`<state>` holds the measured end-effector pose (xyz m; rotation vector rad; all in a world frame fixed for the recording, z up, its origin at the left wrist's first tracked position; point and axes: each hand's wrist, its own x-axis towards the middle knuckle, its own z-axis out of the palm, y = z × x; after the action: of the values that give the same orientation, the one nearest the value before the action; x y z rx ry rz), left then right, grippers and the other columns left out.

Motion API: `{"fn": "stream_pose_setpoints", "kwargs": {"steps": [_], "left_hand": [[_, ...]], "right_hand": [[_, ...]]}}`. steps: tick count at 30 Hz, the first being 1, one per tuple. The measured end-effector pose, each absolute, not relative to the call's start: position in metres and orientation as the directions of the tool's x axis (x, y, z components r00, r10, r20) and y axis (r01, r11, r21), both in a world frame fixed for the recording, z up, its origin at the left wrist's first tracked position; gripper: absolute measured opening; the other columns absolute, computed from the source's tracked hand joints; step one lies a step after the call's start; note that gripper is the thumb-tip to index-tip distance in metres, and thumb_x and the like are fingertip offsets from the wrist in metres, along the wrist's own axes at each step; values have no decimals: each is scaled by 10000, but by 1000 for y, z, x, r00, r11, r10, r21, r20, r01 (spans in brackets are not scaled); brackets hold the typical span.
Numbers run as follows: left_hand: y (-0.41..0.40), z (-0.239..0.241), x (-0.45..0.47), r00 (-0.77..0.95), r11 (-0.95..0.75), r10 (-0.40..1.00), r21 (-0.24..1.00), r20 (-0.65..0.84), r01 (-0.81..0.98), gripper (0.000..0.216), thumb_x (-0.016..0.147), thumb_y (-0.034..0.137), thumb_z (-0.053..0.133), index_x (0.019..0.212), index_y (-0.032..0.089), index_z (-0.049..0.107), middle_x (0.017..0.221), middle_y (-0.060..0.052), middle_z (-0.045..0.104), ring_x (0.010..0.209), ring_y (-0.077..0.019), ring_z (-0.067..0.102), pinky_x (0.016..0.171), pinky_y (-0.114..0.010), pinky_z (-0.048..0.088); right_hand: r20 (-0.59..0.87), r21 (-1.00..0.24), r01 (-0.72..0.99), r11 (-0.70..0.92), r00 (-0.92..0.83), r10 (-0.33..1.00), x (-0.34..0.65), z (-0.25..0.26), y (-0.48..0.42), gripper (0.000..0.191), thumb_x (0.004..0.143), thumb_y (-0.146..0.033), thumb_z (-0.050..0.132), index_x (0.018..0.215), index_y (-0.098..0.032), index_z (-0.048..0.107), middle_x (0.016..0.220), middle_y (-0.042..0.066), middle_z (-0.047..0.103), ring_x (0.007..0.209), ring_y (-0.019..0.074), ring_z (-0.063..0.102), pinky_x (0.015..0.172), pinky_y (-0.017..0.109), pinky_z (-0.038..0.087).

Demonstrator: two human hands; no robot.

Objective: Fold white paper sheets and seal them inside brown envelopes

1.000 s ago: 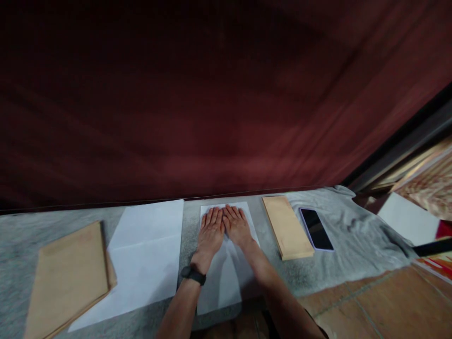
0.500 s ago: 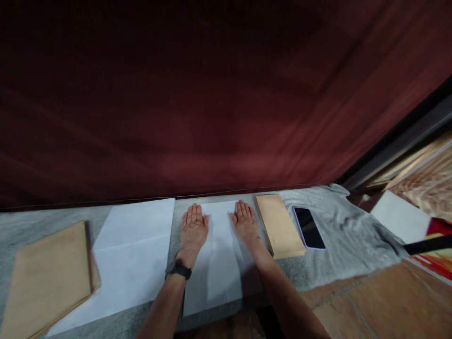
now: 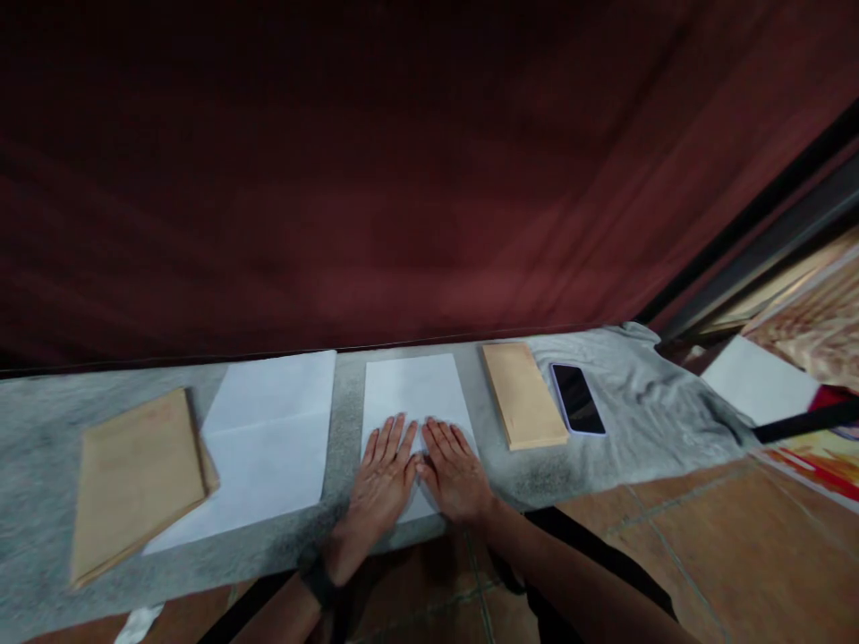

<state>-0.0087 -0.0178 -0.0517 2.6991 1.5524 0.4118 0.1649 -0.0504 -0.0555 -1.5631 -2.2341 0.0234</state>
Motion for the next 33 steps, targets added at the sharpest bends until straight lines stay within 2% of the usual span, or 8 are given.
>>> {"fn": "stream_pose_setpoints", "kwargs": {"steps": [5,10,12,15,18,22,27,33], "left_hand": [[-19,-44,-26,429,-460,878,126,210,879,609,1015,458,358,1515,115,420,1602,-163,346,1503,-288,300,1221,-508,290],[-22,-42,-39,373,-394,911,105,178,913,624,1019,456,366,1512,75,410,1597,-190,347,1503,-291,298,1227,-493,271],[-32,-38,-42,421,-435,897,95,137,895,602,1017,460,390,1516,125,415,1610,-170,331,1507,-302,287,1223,-536,254],[-54,-30,-44,604,-605,795,117,48,787,601,989,472,471,1537,243,381,1624,-110,329,1510,-305,280,1209,-614,220],[-70,-22,-46,691,-684,723,140,0,716,616,974,380,510,1554,263,337,1619,-93,346,1514,-285,275,1212,-606,214],[-69,-16,-53,701,-689,713,161,-19,706,578,967,306,502,1529,248,381,1590,-81,403,1490,-250,338,1210,-536,274],[-66,-18,-52,670,-666,741,164,38,728,571,917,234,495,1486,219,446,1537,-82,487,1451,-234,409,1219,-500,271],[-65,-20,-49,665,-661,746,150,29,735,618,870,88,428,1470,229,477,1532,-64,497,1451,-205,406,1231,-476,245]], "right_hand": [[252,-238,915,327,-267,930,188,-49,-55,606,1032,-411,426,1567,-144,327,1606,107,357,1481,248,349,1239,448,255],[204,-222,934,279,-235,950,208,-48,-59,607,1031,-409,429,1556,-115,348,1607,133,347,1484,268,342,1239,461,245],[164,-222,933,284,-252,954,220,-45,-60,599,1023,-378,455,1550,-111,357,1607,139,346,1489,268,332,1235,460,259],[55,-249,892,378,-377,925,241,-35,-60,615,997,-328,515,1554,-128,350,1622,126,323,1501,237,308,1233,429,283],[-42,-310,860,406,-439,898,254,-24,-63,738,927,-375,628,1569,-173,323,1635,124,296,1519,239,264,1234,442,282],[-127,-348,834,428,-494,860,250,-14,-69,868,844,-446,728,1569,-190,325,1652,146,230,1537,267,199,1244,464,237],[-118,-306,843,442,-494,861,235,-10,-75,825,843,-429,730,1540,-157,384,1634,180,268,1532,294,209,1249,488,200],[-92,-275,850,448,-487,868,227,-11,-82,735,870,-357,683,1527,-170,412,1637,175,264,1518,316,250,1242,525,191]]}}
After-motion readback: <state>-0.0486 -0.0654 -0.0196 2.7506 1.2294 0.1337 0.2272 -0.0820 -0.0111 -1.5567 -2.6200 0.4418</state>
